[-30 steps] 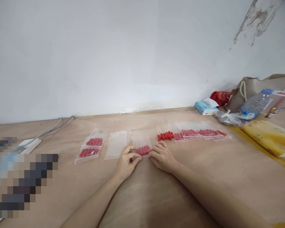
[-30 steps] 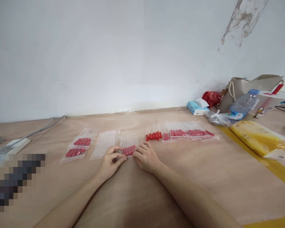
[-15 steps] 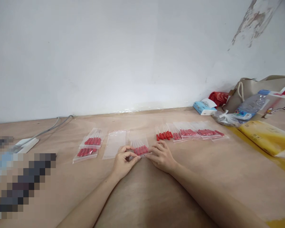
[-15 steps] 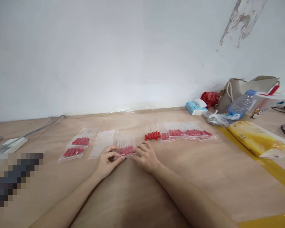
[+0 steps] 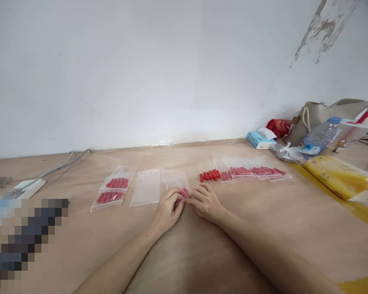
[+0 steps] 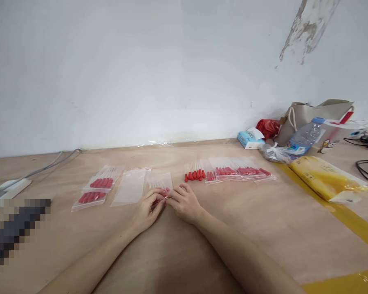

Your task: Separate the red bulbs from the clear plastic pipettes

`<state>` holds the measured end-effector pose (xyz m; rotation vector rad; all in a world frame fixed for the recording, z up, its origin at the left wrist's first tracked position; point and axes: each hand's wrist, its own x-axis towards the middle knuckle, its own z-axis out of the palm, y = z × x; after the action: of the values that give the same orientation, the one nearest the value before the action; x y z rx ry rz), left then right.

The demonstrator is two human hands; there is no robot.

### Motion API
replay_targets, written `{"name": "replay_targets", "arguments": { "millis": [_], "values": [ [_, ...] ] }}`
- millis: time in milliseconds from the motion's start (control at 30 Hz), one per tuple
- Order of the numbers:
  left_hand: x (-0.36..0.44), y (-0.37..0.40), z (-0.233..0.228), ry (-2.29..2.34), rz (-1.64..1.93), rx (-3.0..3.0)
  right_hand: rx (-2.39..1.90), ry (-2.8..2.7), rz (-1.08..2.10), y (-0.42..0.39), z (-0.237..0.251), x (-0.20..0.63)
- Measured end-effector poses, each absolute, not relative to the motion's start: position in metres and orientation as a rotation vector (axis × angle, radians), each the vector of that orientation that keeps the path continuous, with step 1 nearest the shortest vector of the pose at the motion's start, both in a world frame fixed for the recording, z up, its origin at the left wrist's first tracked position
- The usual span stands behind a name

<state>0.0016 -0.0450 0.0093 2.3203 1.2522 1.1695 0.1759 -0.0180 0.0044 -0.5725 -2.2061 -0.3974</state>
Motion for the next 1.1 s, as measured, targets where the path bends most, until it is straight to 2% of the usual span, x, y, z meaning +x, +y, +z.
{"name": "replay_targets", "arguments": {
  "millis": [500, 567, 700, 867, 1000, 1100],
  "values": [
    [0.0, -0.045, 0.005, 1.448, 1.224, 2.157, -0.662, -2.362, -0.376, -0.025, 0.003, 0.165],
    [0.0, -0.045, 0.006, 1.441, 1.225, 2.165, -0.68, -2.365, -0.3, -0.026, 0.003, 0.169],
    [-0.009, -0.045, 0.008, 1.562, 1.223, 2.188, -0.706, -2.363, 0.079, -0.023, 0.003, 0.187],
    [-0.042, -0.032, 0.005, 1.865, 0.977, 2.242, -0.618, -2.31, 0.433, -0.012, 0.005, 0.21],
    [-0.062, -0.021, 0.005, 1.887, 0.993, 2.34, -0.661, -2.274, 0.475, -0.007, 0.004, 0.214],
    [-0.056, -0.023, 0.01, 1.71, 1.035, 2.446, -0.725, -2.251, 0.364, -0.007, 0.003, 0.211]
  ]
}}
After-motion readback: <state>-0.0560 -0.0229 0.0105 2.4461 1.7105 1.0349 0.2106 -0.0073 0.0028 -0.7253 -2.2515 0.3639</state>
